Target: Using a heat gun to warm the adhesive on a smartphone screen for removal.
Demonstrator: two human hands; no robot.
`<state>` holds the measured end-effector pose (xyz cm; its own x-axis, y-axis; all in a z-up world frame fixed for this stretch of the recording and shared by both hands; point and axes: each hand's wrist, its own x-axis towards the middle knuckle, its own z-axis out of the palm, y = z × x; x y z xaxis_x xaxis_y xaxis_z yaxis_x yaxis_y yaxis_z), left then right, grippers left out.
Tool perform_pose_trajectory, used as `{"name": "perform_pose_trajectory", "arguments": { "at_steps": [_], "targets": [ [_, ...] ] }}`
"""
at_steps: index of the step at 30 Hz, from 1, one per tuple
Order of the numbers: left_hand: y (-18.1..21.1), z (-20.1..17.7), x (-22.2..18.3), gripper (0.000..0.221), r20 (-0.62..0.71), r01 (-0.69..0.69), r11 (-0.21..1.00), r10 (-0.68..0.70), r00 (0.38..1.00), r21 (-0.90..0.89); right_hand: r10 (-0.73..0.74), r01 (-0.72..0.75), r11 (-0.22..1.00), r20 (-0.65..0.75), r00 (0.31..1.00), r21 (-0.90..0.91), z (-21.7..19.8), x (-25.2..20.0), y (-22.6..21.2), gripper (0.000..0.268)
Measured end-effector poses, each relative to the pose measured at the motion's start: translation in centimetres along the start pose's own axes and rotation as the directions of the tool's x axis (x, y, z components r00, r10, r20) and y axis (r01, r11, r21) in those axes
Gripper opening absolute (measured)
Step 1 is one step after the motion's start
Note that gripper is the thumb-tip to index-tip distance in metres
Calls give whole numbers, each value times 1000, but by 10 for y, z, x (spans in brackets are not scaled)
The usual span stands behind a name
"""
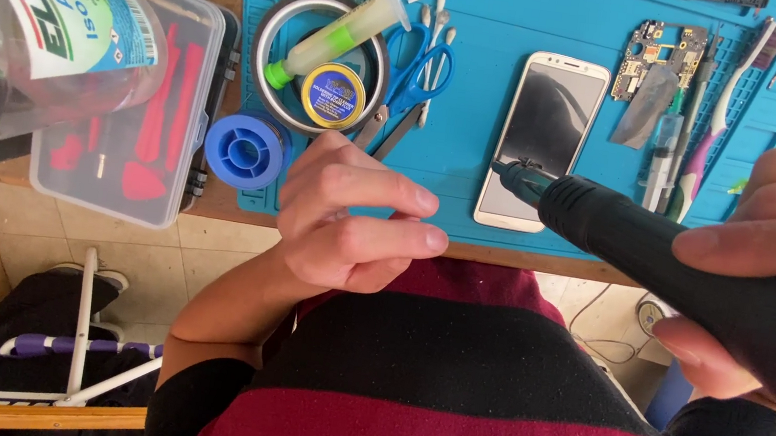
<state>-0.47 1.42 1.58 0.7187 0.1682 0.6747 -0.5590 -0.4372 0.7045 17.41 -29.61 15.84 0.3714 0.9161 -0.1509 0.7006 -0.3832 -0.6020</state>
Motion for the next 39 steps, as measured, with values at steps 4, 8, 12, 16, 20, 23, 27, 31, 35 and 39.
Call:
{"name": "perform_pose_trajectory", "arguments": {
  "at_steps": [4,8,12,16,20,23,27,31,35,39],
  "targets": [
    [0,0,1,17,2,3,1000,-3,1000,0,48,-47,998,40,998,-44,-5,-3,4,78],
    [0,1,2,18,7,0,1000,0,1000,6,37,-37,999,-3,999,1,-5,3,-2,68],
    [0,1,3,17,9,0,1000,0,1000,7,57,-57,998,-11,998,-4,-7,1,-1,70],
    [2,2,6,19,6,2,1000,-2,1000,12,1,-1,999,16,1000,-37,-5,-10,20,82],
    [1,3,6,20,4,0,1000,0,1000,10,47,-47,999,4,999,-14,-7,-10,14,77],
    [1,2,6,18,11,-5,1000,5,1000,11,49,-48,998,22,999,-47,-5,-17,25,85],
    [2,2,7,19,8,2,1000,-2,1000,11,10,-10,999,9,1000,-39,-2,-29,39,90],
    [2,3,8,20,-3,8,1000,-8,1000,9,36,-35,998,32,999,-42,-6,-30,42,85],
    [0,1,7,18,18,6,1000,-6,1000,10,-21,25,998,58,998,-60,-6,-29,51,93],
    [0,1,7,19,25,10,1000,-10,1000,11,40,-38,999,41,998,-39,-7,-23,43,85]
  ]
}}
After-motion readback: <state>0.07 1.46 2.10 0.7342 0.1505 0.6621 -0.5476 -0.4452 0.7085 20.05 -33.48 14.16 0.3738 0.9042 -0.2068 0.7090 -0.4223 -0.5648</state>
